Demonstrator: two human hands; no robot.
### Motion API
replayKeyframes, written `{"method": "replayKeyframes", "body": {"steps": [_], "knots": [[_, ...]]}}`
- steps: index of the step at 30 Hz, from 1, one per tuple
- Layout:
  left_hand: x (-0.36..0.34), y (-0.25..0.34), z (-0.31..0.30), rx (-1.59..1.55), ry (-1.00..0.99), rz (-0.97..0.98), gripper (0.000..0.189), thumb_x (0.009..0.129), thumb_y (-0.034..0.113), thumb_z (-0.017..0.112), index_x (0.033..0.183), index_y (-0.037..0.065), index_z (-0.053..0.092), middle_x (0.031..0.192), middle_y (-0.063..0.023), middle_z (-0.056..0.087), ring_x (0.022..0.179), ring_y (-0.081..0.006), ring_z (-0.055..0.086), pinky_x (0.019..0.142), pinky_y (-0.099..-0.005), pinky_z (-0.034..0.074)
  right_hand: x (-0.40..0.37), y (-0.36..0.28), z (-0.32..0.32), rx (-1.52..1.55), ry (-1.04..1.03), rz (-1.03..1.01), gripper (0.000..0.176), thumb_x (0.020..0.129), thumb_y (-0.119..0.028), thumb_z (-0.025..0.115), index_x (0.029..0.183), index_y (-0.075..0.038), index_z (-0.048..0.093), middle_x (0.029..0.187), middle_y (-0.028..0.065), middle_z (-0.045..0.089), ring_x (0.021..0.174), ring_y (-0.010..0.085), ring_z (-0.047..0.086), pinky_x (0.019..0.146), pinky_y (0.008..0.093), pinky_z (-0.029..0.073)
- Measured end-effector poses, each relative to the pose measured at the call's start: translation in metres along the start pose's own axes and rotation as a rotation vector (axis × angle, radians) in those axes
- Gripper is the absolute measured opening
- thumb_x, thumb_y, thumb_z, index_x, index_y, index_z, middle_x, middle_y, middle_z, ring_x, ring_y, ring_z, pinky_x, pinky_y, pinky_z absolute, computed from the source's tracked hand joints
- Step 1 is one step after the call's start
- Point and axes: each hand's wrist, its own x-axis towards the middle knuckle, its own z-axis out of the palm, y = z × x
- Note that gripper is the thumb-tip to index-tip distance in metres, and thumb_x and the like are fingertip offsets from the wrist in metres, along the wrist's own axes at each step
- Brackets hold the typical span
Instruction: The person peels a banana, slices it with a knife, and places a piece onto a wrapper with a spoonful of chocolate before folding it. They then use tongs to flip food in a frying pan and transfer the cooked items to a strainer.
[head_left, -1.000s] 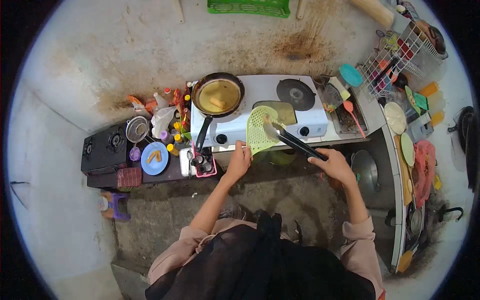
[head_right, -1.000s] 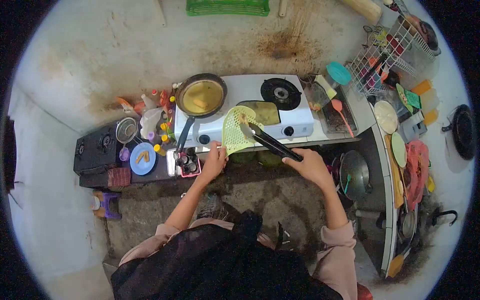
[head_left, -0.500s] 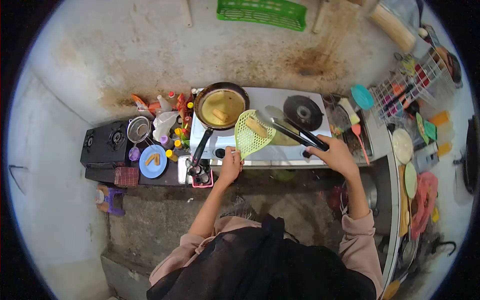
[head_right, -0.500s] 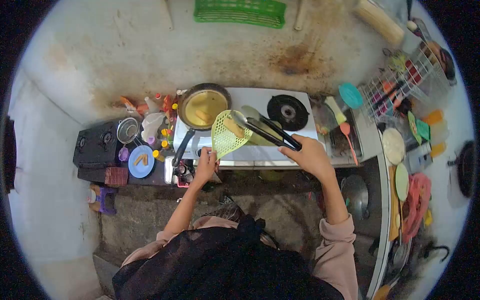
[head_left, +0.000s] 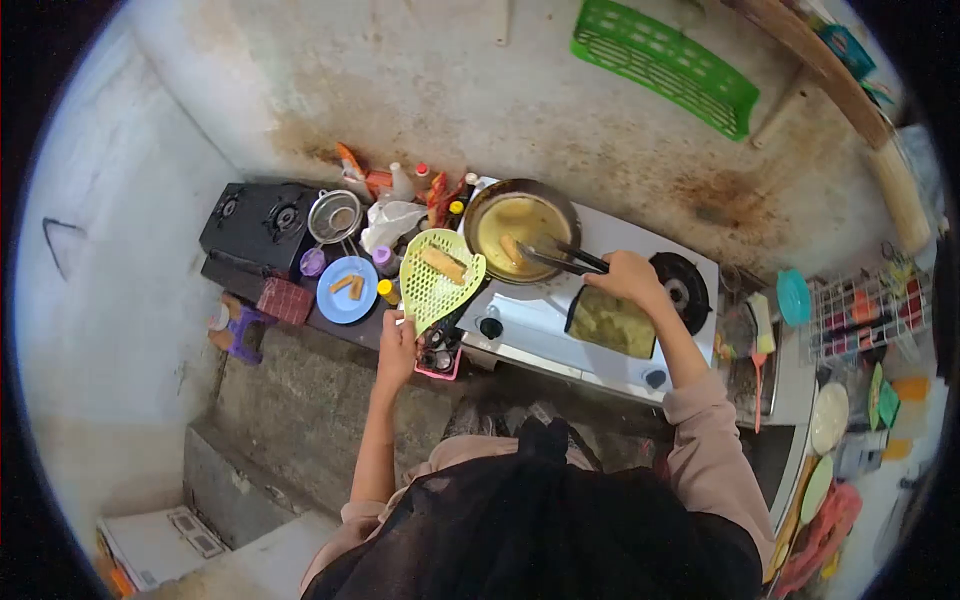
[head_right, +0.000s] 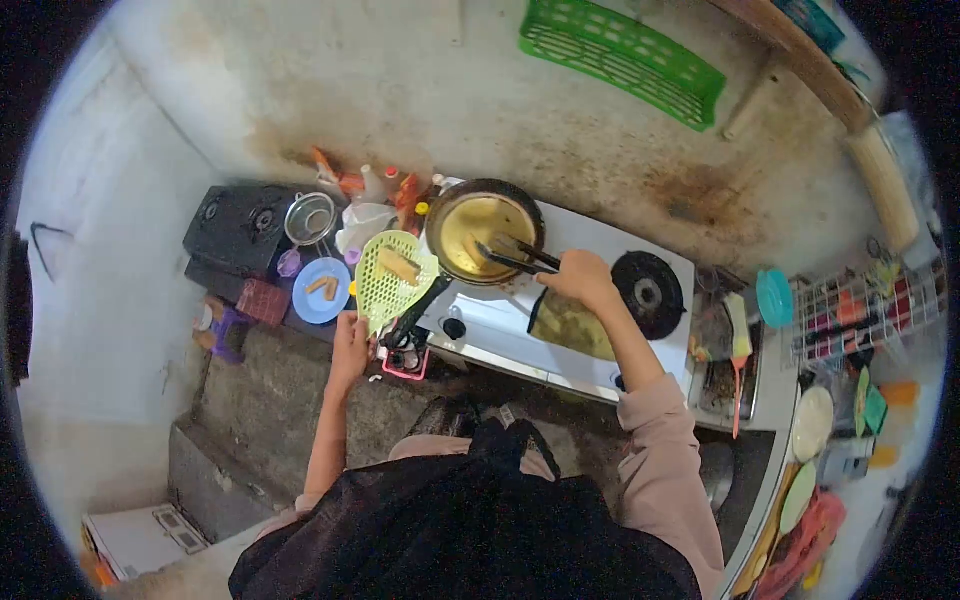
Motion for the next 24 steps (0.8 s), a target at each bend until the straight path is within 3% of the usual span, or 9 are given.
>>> {"method": "replayKeyframes", "body": {"steps": [2, 3, 6, 9, 13, 16, 17, 21, 24], "knots": [[0.002, -0.004, -0.007, -0.058, 0.042, -0.018, 0.011, 0.094, 0.016, 0.039, 0.095, 0.006, 0.037, 0.061, -0.0012, 0.048, 0.045, -0.0060, 0.041, 0.041, -0.0211, 0.035, 0.025, -0.005, 0.009, -0.047, -0.078, -0.019, 0.052, 0.067, -0.050, 0.064, 0.081, 0.000, 0.065, 0.080, 0.0205, 0.063, 0.077, 0.0357, 0.062, 0.071, 0.0414, 0.049], [0.003, -0.006, -0.007, -0.065, 0.065, 0.012, 0.011, 0.094, 0.017, 0.039, 0.095, 0.006, 0.037, 0.061, -0.0009, 0.047, 0.045, -0.0057, 0.041, 0.041, -0.0205, 0.035, 0.030, -0.010, 0.008, -0.106, -0.056, -0.039, 0.046, 0.069, -0.049, 0.062, 0.081, -0.005, 0.067, 0.075, 0.0191, 0.063, 0.076, 0.0336, 0.061, 0.070, 0.0420, 0.048], [0.008, -0.009, -0.003, -0.073, 0.109, -0.003, 0.011, 0.094, 0.017, 0.039, 0.095, 0.006, 0.037, 0.061, -0.0006, 0.047, 0.045, -0.0056, 0.041, 0.041, -0.0200, 0.035, 0.052, -0.015, 0.009, -0.094, -0.118, -0.092, 0.049, 0.068, -0.047, 0.064, 0.080, 0.001, 0.065, 0.079, 0.0204, 0.063, 0.079, 0.0338, 0.062, 0.071, 0.0406, 0.049], [0.010, 0.000, 0.012, -0.061, 0.154, 0.013, 0.013, 0.095, 0.019, 0.039, 0.093, 0.006, 0.037, 0.058, 0.0014, 0.043, 0.045, -0.0051, 0.038, 0.041, -0.0195, 0.031, 0.065, -0.003, 0.022, -0.053, 0.007, -0.172, 0.048, 0.070, -0.046, 0.063, 0.079, 0.001, 0.065, 0.078, 0.0186, 0.064, 0.080, 0.0323, 0.062, 0.073, 0.0401, 0.049], [0.022, -0.004, 0.024, -0.038, 0.149, 0.036, 0.012, 0.094, 0.017, 0.039, 0.095, 0.006, 0.036, 0.059, -0.0001, 0.046, 0.044, -0.0057, 0.040, 0.039, -0.0207, 0.032, 0.059, 0.014, 0.026, 0.176, -0.037, -0.127, 0.045, 0.071, -0.045, 0.063, 0.090, -0.005, 0.065, 0.078, 0.0159, 0.063, 0.076, 0.0318, 0.061, 0.069, 0.0401, 0.047], [0.033, -0.007, 0.035, -0.060, 0.126, 0.061, 0.011, 0.094, 0.016, 0.039, 0.096, 0.006, 0.034, 0.059, -0.0014, 0.048, 0.044, -0.0062, 0.041, 0.039, -0.0213, 0.033, 0.050, 0.020, 0.023, 0.238, 0.200, -0.107, 0.047, 0.073, -0.046, 0.062, 0.098, -0.006, 0.063, 0.082, 0.0186, 0.063, 0.078, 0.0325, 0.061, 0.070, 0.0391, 0.047], [0.036, -0.008, 0.038, -0.052, 0.117, 0.073, 0.012, 0.094, 0.016, 0.039, 0.096, 0.006, 0.034, 0.059, -0.0016, 0.048, 0.044, -0.0063, 0.041, 0.039, -0.0214, 0.033, 0.046, 0.025, 0.012, 0.315, 0.119, -0.059, 0.051, 0.075, -0.046, 0.062, 0.102, -0.002, 0.062, 0.090, 0.0208, 0.062, 0.084, 0.0335, 0.061, 0.073, 0.0385, 0.047], [0.047, 0.001, 0.053, 0.026, 0.131, 0.098, 0.013, 0.094, 0.017, 0.039, 0.094, 0.004, 0.036, 0.060, -0.0027, 0.049, 0.047, -0.0080, 0.043, 0.043, -0.0228, 0.035, 0.035, 0.037, 0.003, 0.366, 0.505, -0.123, 0.057, 0.075, -0.044, 0.063, 0.109, 0.002, 0.058, 0.094, 0.0239, 0.061, 0.087, 0.0329, 0.061, 0.076, 0.0380, 0.046], [0.055, 0.005, 0.061, 0.073, 0.158, 0.120, 0.015, 0.093, 0.017, 0.040, 0.094, 0.003, 0.037, 0.061, -0.0039, 0.050, 0.050, -0.0097, 0.046, 0.046, -0.0246, 0.036, 0.021, 0.038, -0.006, 0.596, 0.482, -0.075, 0.058, 0.076, -0.042, 0.062, 0.110, 0.003, 0.056, 0.092, 0.0253, 0.061, 0.085, 0.0332, 0.062, 0.074, 0.0366, 0.047]]}}
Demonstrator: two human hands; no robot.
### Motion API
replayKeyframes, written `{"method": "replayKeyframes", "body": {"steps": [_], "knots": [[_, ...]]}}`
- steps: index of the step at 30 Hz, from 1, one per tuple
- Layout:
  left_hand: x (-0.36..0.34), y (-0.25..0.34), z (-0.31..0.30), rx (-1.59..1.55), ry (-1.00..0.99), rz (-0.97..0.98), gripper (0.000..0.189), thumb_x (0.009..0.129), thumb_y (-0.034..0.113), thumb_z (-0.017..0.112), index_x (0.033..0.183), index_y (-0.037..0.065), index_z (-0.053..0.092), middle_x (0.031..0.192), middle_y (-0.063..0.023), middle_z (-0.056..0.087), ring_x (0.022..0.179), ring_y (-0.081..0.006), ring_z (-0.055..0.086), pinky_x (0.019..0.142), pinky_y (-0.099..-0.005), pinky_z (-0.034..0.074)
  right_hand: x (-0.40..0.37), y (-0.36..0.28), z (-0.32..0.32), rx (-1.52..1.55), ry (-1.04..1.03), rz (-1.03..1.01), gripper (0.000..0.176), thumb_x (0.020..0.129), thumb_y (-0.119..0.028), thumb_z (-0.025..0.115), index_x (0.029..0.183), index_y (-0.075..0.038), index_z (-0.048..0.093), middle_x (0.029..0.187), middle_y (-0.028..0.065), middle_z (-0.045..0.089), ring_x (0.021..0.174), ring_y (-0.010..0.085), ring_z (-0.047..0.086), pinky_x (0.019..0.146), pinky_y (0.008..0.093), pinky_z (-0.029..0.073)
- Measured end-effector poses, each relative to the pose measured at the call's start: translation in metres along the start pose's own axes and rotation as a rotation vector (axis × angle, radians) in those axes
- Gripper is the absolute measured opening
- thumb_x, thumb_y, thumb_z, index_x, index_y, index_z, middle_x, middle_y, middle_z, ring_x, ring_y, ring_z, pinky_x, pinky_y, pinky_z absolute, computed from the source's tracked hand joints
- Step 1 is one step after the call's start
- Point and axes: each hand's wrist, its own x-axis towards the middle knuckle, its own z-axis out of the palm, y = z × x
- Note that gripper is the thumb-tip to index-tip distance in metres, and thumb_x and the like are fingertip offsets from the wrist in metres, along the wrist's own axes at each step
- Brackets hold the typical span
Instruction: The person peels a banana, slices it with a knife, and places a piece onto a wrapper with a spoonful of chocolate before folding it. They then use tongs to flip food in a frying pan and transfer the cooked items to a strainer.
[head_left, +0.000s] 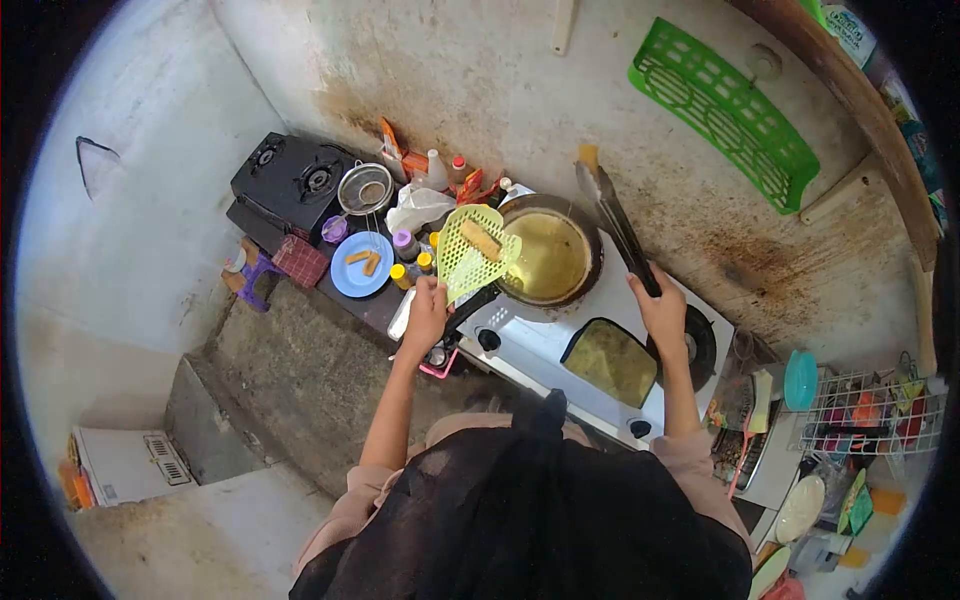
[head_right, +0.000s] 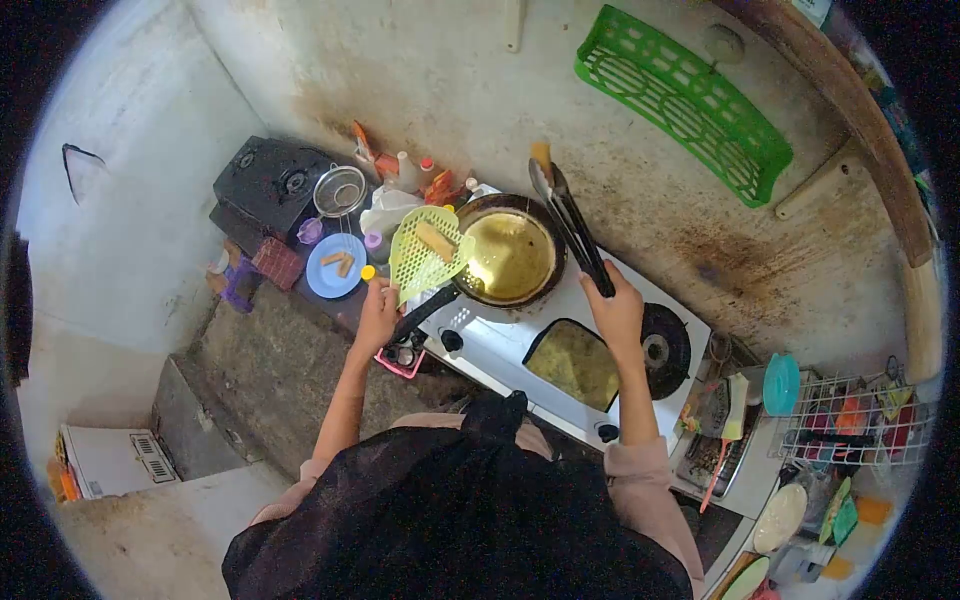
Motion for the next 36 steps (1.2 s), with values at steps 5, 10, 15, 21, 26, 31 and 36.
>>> {"method": "replayKeyframes", "body": {"steps": [5, 10, 15, 21, 26, 31, 36], "knots": [[-0.002, 0.007, 0.005, 0.090, 0.019, -0.013, 0.019, 0.093, 0.022, 0.042, 0.097, 0.004, 0.038, 0.062, -0.0011, 0.048, 0.052, -0.0074, 0.044, 0.047, -0.0227, 0.036, -0.027, 0.033, 0.030, -0.213, -0.102, 0.038, 0.054, 0.076, -0.038, 0.062, 0.110, 0.003, 0.056, 0.088, 0.0236, 0.062, 0.083, 0.0353, 0.061, 0.073, 0.0368, 0.047], [0.000, 0.001, 0.006, 0.074, 0.049, 0.026, 0.016, 0.093, 0.017, 0.041, 0.096, 0.002, 0.037, 0.061, -0.0064, 0.052, 0.053, -0.0131, 0.049, 0.049, -0.0279, 0.038, -0.030, 0.029, 0.029, -0.133, -0.027, 0.027, 0.053, 0.075, -0.037, 0.063, 0.111, 0.001, 0.057, 0.088, 0.0222, 0.062, 0.082, 0.0347, 0.061, 0.073, 0.0379, 0.047], [-0.006, -0.002, 0.007, 0.045, 0.041, 0.006, 0.017, 0.093, 0.017, 0.041, 0.096, 0.002, 0.037, 0.061, -0.0061, 0.052, 0.053, -0.0127, 0.048, 0.050, -0.0274, 0.038, -0.036, 0.046, 0.041, -0.259, -0.096, 0.013, 0.055, 0.076, -0.041, 0.061, 0.109, 0.003, 0.057, 0.086, 0.0253, 0.061, 0.080, 0.0347, 0.062, 0.071, 0.0357, 0.048], [-0.008, -0.011, 0.005, 0.008, 0.016, 0.011, 0.017, 0.093, 0.017, 0.042, 0.098, 0.001, 0.038, 0.061, -0.0058, 0.053, 0.052, -0.0118, 0.049, 0.050, -0.0273, 0.039, -0.043, 0.022, 0.028, -0.073, -0.065, 0.113, 0.052, 0.076, -0.038, 0.062, 0.110, 0.001, 0.057, 0.085, 0.0245, 0.062, 0.080, 0.0355, 0.062, 0.068, 0.0373, 0.048], [-0.004, -0.012, 0.010, -0.016, -0.007, 0.011, 0.017, 0.094, 0.020, 0.042, 0.094, 0.004, 0.040, 0.065, -0.0017, 0.050, 0.055, -0.0062, 0.044, 0.048, -0.0213, 0.035, -0.049, 0.052, 0.042, -0.309, -0.141, 0.062, 0.055, 0.075, -0.037, 0.065, 0.110, 0.005, 0.055, 0.093, 0.0246, 0.061, 0.084, 0.0313, 0.063, 0.072, 0.0313, 0.047], [-0.003, -0.009, 0.013, -0.017, -0.031, -0.030, 0.017, 0.093, 0.021, 0.043, 0.095, 0.005, 0.040, 0.066, -0.0014, 0.049, 0.055, -0.0061, 0.045, 0.049, -0.0208, 0.036, -0.047, 0.004, 0.018, -0.053, -0.073, 0.163, 0.054, 0.076, -0.041, 0.062, 0.107, 0.003, 0.058, 0.084, 0.0255, 0.061, 0.080, 0.0375, 0.061, 0.071, 0.0391, 0.048], [0.002, -0.010, 0.017, -0.066, -0.065, -0.005, 0.018, 0.093, 0.021, 0.042, 0.097, 0.003, 0.038, 0.066, -0.0029, 0.049, 0.055, -0.0074, 0.046, 0.049, -0.0223, 0.038, -0.058, 0.043, 0.044, -0.224, -0.142, 0.058, 0.051, 0.076, -0.038, 0.062, 0.107, 0.002, 0.058, 0.077, 0.0240, 0.061, 0.073, 0.0364, 0.061, 0.063, 0.0391, 0.047]]}}
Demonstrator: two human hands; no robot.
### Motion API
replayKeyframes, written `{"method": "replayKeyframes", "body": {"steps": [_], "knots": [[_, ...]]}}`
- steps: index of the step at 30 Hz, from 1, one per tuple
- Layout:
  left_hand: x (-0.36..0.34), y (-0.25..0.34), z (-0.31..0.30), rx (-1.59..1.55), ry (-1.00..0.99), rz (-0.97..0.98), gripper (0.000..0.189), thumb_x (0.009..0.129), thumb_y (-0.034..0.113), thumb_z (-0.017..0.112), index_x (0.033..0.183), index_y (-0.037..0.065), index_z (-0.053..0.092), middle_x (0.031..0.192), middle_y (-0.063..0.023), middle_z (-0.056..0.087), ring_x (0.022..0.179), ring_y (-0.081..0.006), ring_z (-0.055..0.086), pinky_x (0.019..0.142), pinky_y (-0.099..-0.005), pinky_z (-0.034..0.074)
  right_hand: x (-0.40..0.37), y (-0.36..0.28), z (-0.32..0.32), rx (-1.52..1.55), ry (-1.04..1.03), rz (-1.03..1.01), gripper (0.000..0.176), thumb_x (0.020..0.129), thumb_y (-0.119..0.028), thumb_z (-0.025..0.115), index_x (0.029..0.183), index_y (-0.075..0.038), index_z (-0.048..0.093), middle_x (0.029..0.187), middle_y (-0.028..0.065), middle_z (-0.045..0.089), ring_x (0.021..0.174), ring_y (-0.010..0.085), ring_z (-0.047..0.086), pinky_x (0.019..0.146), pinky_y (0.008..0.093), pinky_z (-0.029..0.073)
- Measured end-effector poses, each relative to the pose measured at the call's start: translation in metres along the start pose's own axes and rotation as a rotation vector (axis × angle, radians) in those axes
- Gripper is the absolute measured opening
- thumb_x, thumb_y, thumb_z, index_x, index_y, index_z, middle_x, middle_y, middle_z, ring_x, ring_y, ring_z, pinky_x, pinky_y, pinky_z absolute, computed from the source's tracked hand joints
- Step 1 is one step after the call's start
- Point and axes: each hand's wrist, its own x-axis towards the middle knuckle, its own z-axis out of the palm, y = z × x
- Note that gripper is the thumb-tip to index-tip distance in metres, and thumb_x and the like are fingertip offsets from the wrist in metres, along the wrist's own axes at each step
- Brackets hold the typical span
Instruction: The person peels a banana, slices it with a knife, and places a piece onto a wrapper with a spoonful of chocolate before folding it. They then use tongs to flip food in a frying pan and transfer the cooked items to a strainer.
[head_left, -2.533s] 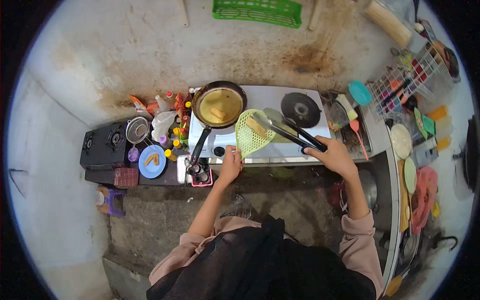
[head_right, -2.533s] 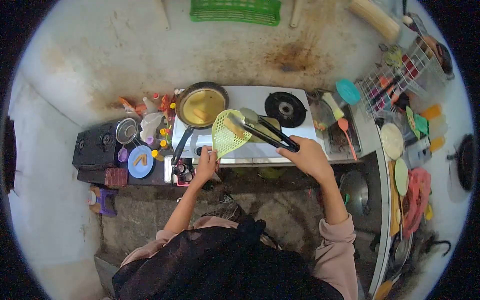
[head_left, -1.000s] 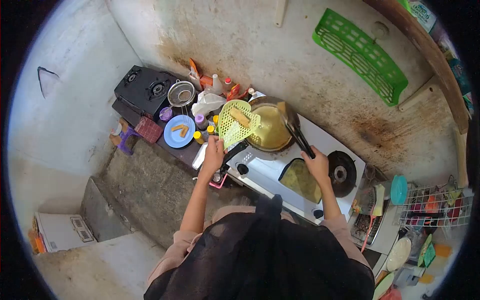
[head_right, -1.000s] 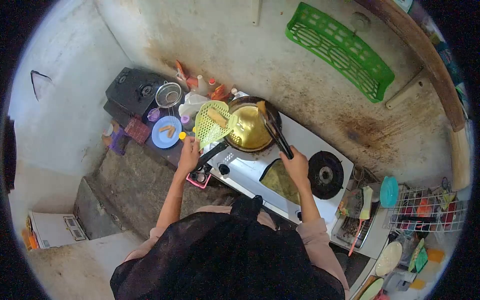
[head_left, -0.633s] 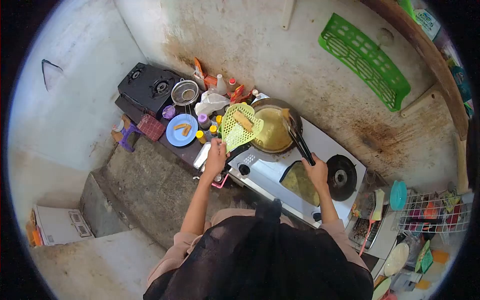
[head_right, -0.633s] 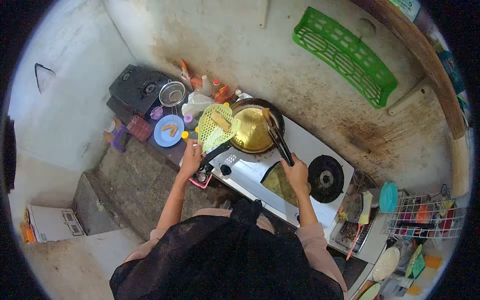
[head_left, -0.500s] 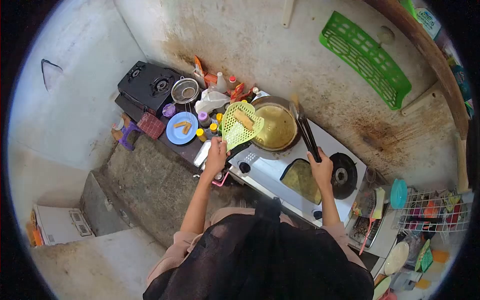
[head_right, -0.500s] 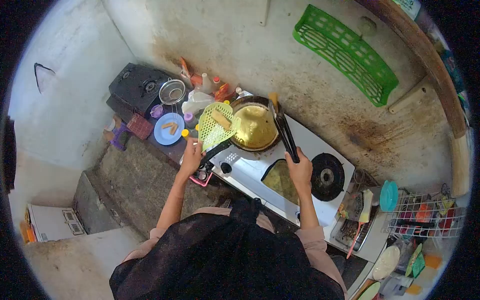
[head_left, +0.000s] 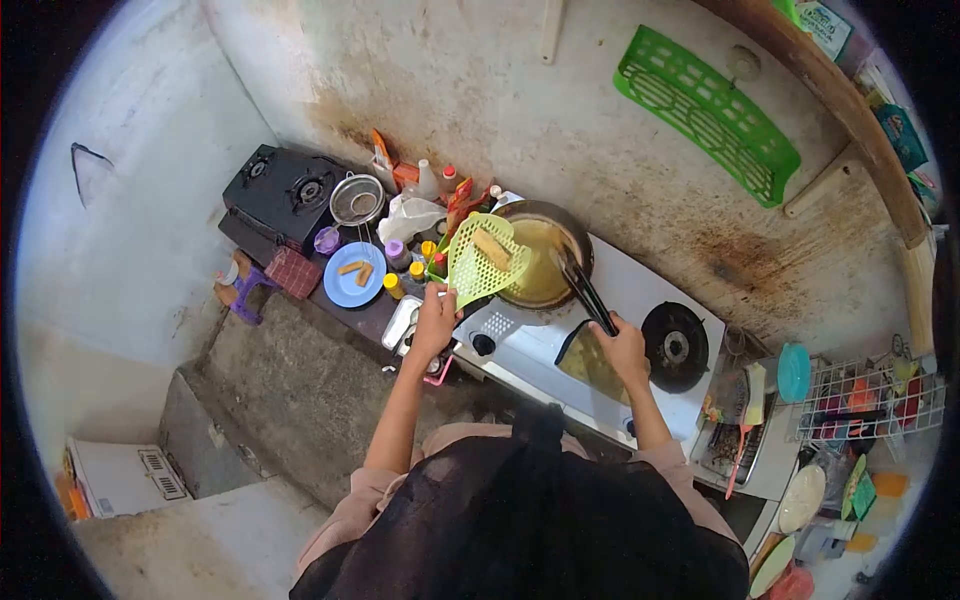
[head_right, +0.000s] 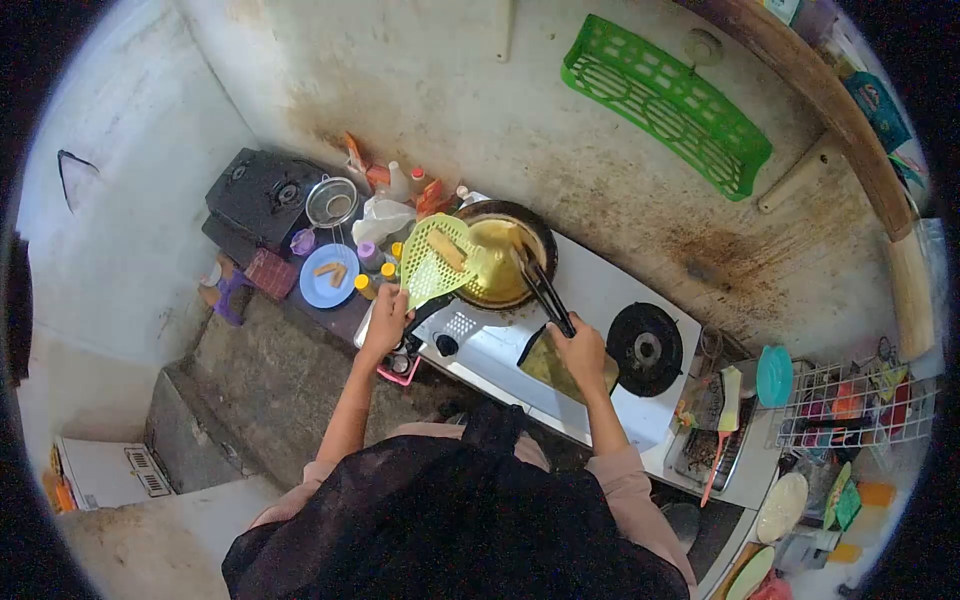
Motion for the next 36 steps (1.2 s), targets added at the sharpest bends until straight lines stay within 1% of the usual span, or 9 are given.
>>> {"method": "replayKeyframes", "body": {"steps": [3, 7, 10, 13, 16, 23, 26, 30, 36], "knots": [[-0.002, 0.009, -0.002, 0.034, -0.004, -0.008, 0.021, 0.093, 0.020, 0.043, 0.099, 0.001, 0.036, 0.061, -0.0055, 0.051, 0.052, -0.0097, 0.046, 0.048, -0.0253, 0.037, -0.004, -0.040, -0.033, 0.164, -0.004, 0.107, 0.052, 0.075, -0.040, 0.063, 0.107, 0.001, 0.059, 0.079, 0.0245, 0.061, 0.076, 0.0374, 0.061, 0.065, 0.0386, 0.047], [0.000, 0.006, 0.000, -0.007, 0.004, 0.018, 0.020, 0.093, 0.020, 0.043, 0.098, 0.002, 0.037, 0.061, -0.0052, 0.052, 0.051, -0.0096, 0.046, 0.048, -0.0246, 0.038, -0.007, -0.012, -0.004, -0.014, 0.046, 0.000, 0.052, 0.075, -0.040, 0.062, 0.106, 0.001, 0.059, 0.080, 0.0241, 0.061, 0.077, 0.0372, 0.061, 0.069, 0.0390, 0.047], [-0.001, 0.015, 0.000, 0.032, -0.020, -0.020, 0.017, 0.094, 0.020, 0.042, 0.095, 0.003, 0.040, 0.065, -0.0015, 0.049, 0.055, -0.0066, 0.046, 0.049, -0.0215, 0.039, -0.015, -0.009, -0.004, -0.047, 0.056, 0.083, 0.054, 0.075, -0.041, 0.062, 0.107, 0.001, 0.059, 0.083, 0.0237, 0.062, 0.080, 0.0368, 0.061, 0.073, 0.0388, 0.047], [-0.001, 0.004, 0.002, 0.037, -0.012, 0.004, 0.018, 0.093, 0.020, 0.042, 0.095, 0.003, 0.040, 0.063, -0.0020, 0.050, 0.054, -0.0070, 0.046, 0.049, -0.0217, 0.038, -0.011, -0.032, -0.033, 0.198, -0.051, 0.198, 0.056, 0.074, -0.044, 0.062, 0.109, 0.001, 0.058, 0.087, 0.0230, 0.062, 0.083, 0.0355, 0.061, 0.075, 0.0386, 0.047], [0.002, 0.005, 0.007, 0.063, -0.010, 0.030, 0.018, 0.093, 0.018, 0.043, 0.096, 0.001, 0.038, 0.061, -0.0050, 0.052, 0.053, -0.0096, 0.049, 0.049, -0.0244, 0.039, -0.010, -0.001, -0.006, -0.042, -0.014, 0.140, 0.056, 0.074, -0.044, 0.062, 0.108, 0.000, 0.058, 0.085, 0.0226, 0.062, 0.081, 0.0355, 0.061, 0.071, 0.0374, 0.047], [0.008, 0.009, 0.015, 0.025, -0.041, -0.020, 0.019, 0.092, 0.017, 0.044, 0.097, 0.000, 0.037, 0.063, -0.0073, 0.053, 0.055, -0.0109, 0.051, 0.050, -0.0264, 0.040, -0.012, -0.016, -0.028, 0.117, 0.013, 0.191, 0.059, 0.075, -0.044, 0.062, 0.110, 0.002, 0.056, 0.086, 0.0245, 0.062, 0.083, 0.0338, 0.062, 0.072, 0.0376, 0.047], [0.010, 0.008, 0.017, 0.034, -0.059, -0.011, 0.019, 0.092, 0.018, 0.044, 0.097, 0.001, 0.036, 0.062, -0.0075, 0.053, 0.054, -0.0110, 0.051, 0.049, -0.0264, 0.039, -0.010, 0.035, 0.009, -0.097, 0.055, -0.007, 0.056, 0.075, -0.043, 0.062, 0.108, 0.002, 0.058, 0.082, 0.0234, 0.062, 0.078, 0.0341, 0.063, 0.067, 0.0372, 0.048], [0.012, 0.011, 0.020, 0.030, -0.051, -0.011, 0.020, 0.092, 0.019, 0.043, 0.096, 0.001, 0.036, 0.062, -0.0078, 0.054, 0.053, -0.0111, 0.050, 0.048, -0.0268, 0.038, -0.014, -0.011, -0.028, 0.122, 0.039, 0.213, 0.053, 0.075, -0.043, 0.062, 0.109, -0.003, 0.059, 0.086, 0.0225, 0.063, 0.082, 0.0364, 0.061, 0.071, 0.0375, 0.048], [0.010, 0.017, 0.022, 0.125, -0.058, 0.010, 0.020, 0.093, 0.020, 0.042, 0.097, 0.001, 0.036, 0.060, -0.0072, 0.054, 0.052, -0.0114, 0.049, 0.048, -0.0269, 0.038, -0.013, 0.014, -0.009, -0.031, 0.004, 0.183, 0.051, 0.075, -0.042, 0.062, 0.110, -0.005, 0.059, 0.084, 0.0223, 0.062, 0.082, 0.0346, 0.062, 0.068, 0.0374, 0.048]]}}
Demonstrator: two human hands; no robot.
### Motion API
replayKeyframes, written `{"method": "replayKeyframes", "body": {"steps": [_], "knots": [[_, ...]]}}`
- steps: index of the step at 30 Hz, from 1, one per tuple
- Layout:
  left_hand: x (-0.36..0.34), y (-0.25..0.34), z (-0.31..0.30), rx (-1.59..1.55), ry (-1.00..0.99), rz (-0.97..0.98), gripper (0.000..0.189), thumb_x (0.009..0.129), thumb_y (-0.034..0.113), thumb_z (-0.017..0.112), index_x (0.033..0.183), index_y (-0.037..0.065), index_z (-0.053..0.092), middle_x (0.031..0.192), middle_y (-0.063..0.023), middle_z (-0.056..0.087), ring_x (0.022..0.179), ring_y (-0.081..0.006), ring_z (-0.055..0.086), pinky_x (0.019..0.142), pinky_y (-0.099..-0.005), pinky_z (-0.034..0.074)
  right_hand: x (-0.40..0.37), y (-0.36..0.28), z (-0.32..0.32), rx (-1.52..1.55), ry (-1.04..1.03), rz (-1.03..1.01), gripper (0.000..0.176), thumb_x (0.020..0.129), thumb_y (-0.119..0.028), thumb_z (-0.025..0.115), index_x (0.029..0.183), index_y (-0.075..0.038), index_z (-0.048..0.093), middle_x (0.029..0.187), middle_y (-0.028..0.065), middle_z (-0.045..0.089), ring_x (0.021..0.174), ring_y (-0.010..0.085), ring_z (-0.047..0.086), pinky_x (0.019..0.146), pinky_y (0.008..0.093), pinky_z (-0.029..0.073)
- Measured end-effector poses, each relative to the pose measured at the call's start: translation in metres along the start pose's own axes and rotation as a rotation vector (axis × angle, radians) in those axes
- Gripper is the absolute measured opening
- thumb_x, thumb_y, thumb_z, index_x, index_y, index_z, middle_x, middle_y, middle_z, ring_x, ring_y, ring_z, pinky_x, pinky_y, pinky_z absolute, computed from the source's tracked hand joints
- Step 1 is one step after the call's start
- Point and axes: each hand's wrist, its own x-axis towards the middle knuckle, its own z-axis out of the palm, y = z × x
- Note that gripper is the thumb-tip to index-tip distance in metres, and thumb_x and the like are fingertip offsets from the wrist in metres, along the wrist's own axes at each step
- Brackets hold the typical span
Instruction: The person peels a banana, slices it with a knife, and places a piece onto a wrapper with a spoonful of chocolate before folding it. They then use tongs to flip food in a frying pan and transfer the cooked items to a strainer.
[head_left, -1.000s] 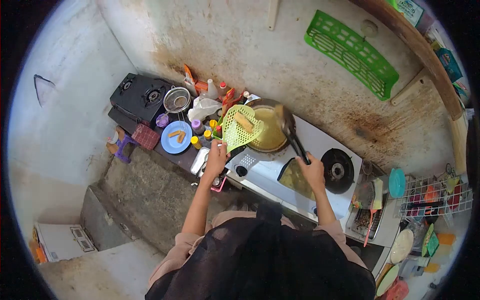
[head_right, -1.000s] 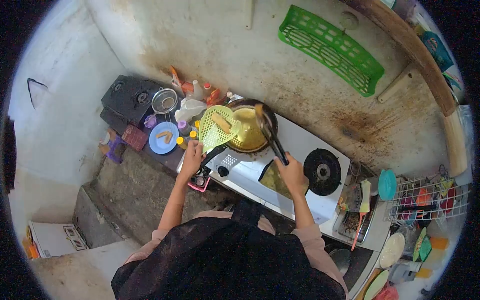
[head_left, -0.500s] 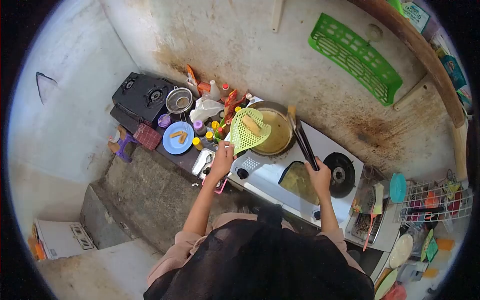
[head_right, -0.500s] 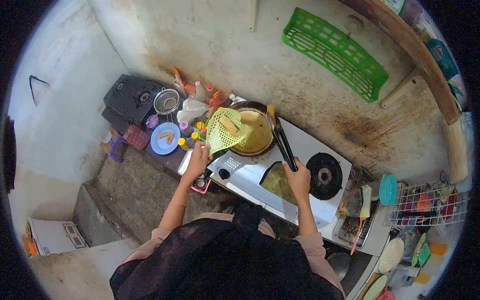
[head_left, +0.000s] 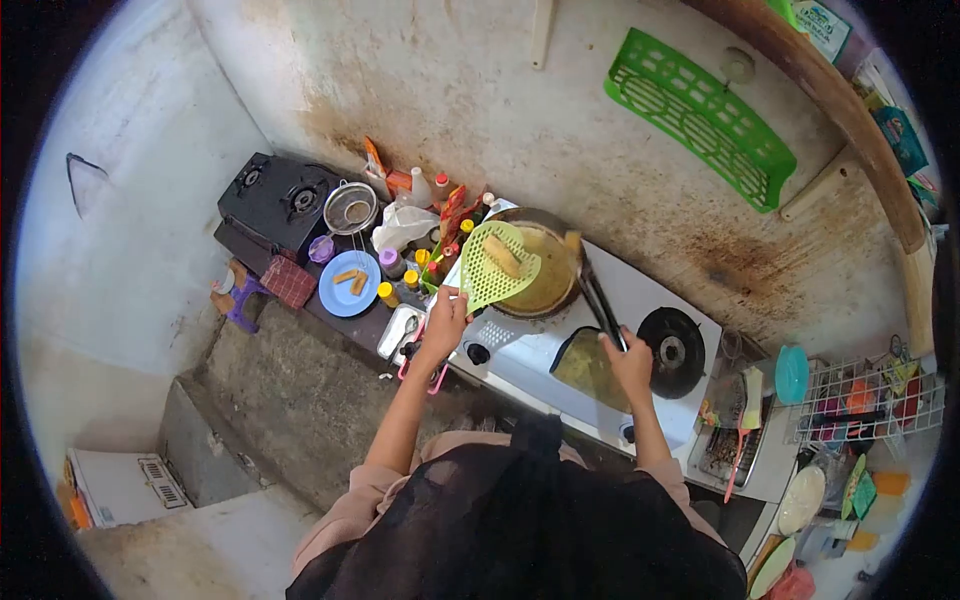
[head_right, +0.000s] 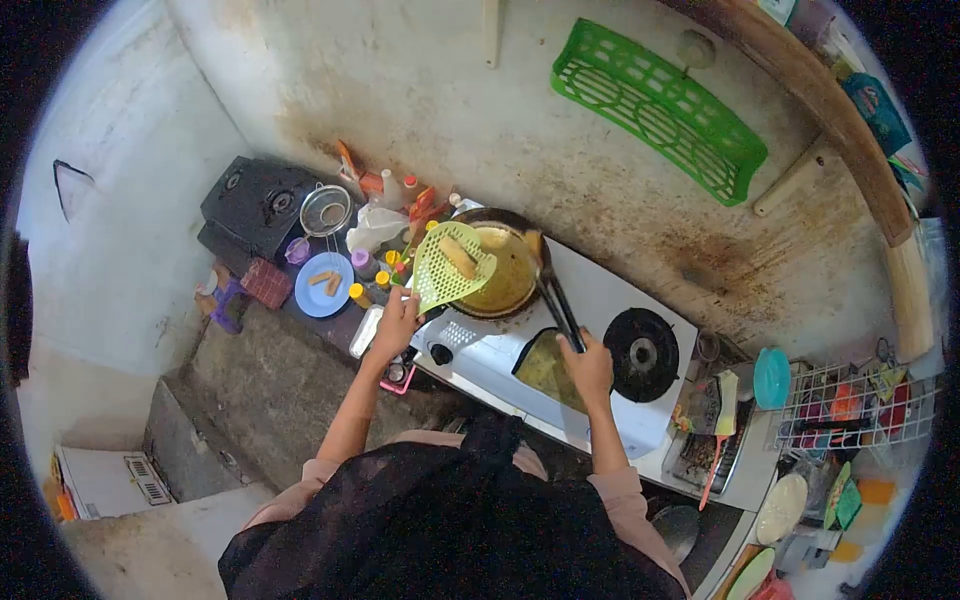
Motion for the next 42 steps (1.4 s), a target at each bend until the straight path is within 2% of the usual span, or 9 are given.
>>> {"method": "replayKeyframes", "body": {"steps": [2, 12, 19, 23, 26, 29, 36, 40, 42], "knots": [[-0.001, -0.003, 0.002, -0.023, 0.012, -0.004, 0.020, 0.093, 0.020, 0.042, 0.097, 0.001, 0.036, 0.059, -0.0075, 0.054, 0.051, -0.0121, 0.049, 0.048, -0.0276, 0.038, -0.004, -0.029, -0.027, 0.168, -0.064, 0.082, 0.052, 0.075, -0.042, 0.062, 0.111, -0.005, 0.058, 0.087, 0.0225, 0.062, 0.085, 0.0350, 0.061, 0.071, 0.0378, 0.048], [0.004, 0.000, 0.003, -0.016, 0.007, 0.020, 0.021, 0.093, 0.021, 0.042, 0.096, 0.001, 0.036, 0.061, -0.0077, 0.055, 0.051, -0.0127, 0.049, 0.047, -0.0278, 0.038, -0.002, 0.004, 0.006, 0.110, 0.032, 0.058, 0.055, 0.073, -0.048, 0.062, 0.111, -0.008, 0.060, 0.086, 0.0192, 0.064, 0.083, 0.0334, 0.062, 0.069, 0.0381, 0.048], [0.004, -0.014, 0.007, -0.077, 0.001, 0.035, 0.021, 0.093, 0.021, 0.042, 0.095, 0.002, 0.036, 0.060, -0.0079, 0.054, 0.050, -0.0136, 0.049, 0.047, -0.0281, 0.038, -0.005, -0.001, 0.007, 0.135, 0.082, -0.059, 0.043, 0.075, -0.041, 0.063, 0.100, -0.006, 0.063, 0.073, 0.0164, 0.063, 0.068, 0.0311, 0.063, 0.060, 0.0376, 0.047], [0.000, -0.003, 0.006, -0.035, -0.010, 0.064, 0.021, 0.093, 0.021, 0.042, 0.095, 0.001, 0.036, 0.059, -0.0088, 0.053, 0.050, -0.0144, 0.050, 0.047, -0.0281, 0.040, -0.015, -0.021, -0.003, 0.093, -0.006, 0.073, 0.054, 0.074, -0.048, 0.063, 0.111, -0.009, 0.059, 0.087, 0.0181, 0.064, 0.084, 0.0338, 0.061, 0.072, 0.0380, 0.047], [0.004, -0.017, 0.011, -0.093, 0.010, 0.065, 0.021, 0.092, 0.021, 0.042, 0.095, 0.001, 0.036, 0.059, -0.0084, 0.053, 0.051, -0.0141, 0.051, 0.047, -0.0280, 0.040, -0.019, -0.017, 0.003, 0.031, 0.135, -0.061, 0.045, 0.074, -0.042, 0.065, 0.097, -0.004, 0.063, 0.073, 0.0171, 0.063, 0.072, 0.0326, 0.062, 0.061, 0.0377, 0.046], [0.004, -0.014, 0.013, -0.135, -0.030, 0.064, 0.019, 0.091, 0.018, 0.042, 0.095, 0.000, 0.037, 0.061, -0.0078, 0.053, 0.052, -0.0129, 0.051, 0.047, -0.0272, 0.040, -0.022, -0.017, 0.005, 0.018, 0.163, -0.059, 0.043, 0.074, -0.042, 0.064, 0.097, -0.005, 0.064, 0.074, 0.0168, 0.063, 0.071, 0.0318, 0.062, 0.062, 0.0361, 0.046], [0.001, 0.001, 0.032, -0.219, -0.238, 0.009, 0.016, 0.092, 0.017, 0.042, 0.094, 0.002, 0.038, 0.062, -0.0054, 0.051, 0.052, -0.0089, 0.046, 0.047, -0.0224, 0.038, -0.045, 0.023, -0.008, 0.419, 0.066, 0.178, 0.038, 0.074, -0.039, 0.066, 0.096, -0.009, 0.065, 0.067, 0.0120, 0.062, 0.062, 0.0212, 0.058, 0.060, 0.0319, 0.043], [-0.013, 0.011, 0.072, -0.160, -0.403, 0.039, 0.015, 0.093, 0.018, 0.042, 0.091, 0.004, 0.040, 0.067, -0.0023, 0.049, 0.053, -0.0059, 0.043, 0.047, -0.0187, 0.035, -0.098, 0.038, -0.049, 0.748, 0.100, 0.462, 0.035, 0.080, -0.031, 0.066, 0.103, -0.005, 0.063, 0.054, -0.0063, 0.044, 0.044, 0.0022, 0.039, 0.039, 0.0182, 0.029], [-0.022, 0.015, 0.099, -0.237, -0.540, 0.038, 0.016, 0.093, 0.020, 0.043, 0.094, 0.004, 0.039, 0.072, -0.0029, 0.050, 0.057, -0.0062, 0.044, 0.048, -0.0182, 0.036, -0.126, 0.058, -0.067, 0.810, 0.094, 0.520, 0.036, 0.081, -0.030, 0.063, 0.108, -0.005, 0.062, 0.061, -0.0054, 0.047, 0.044, 0.0022, 0.040, 0.037, 0.0182, 0.030]]}}
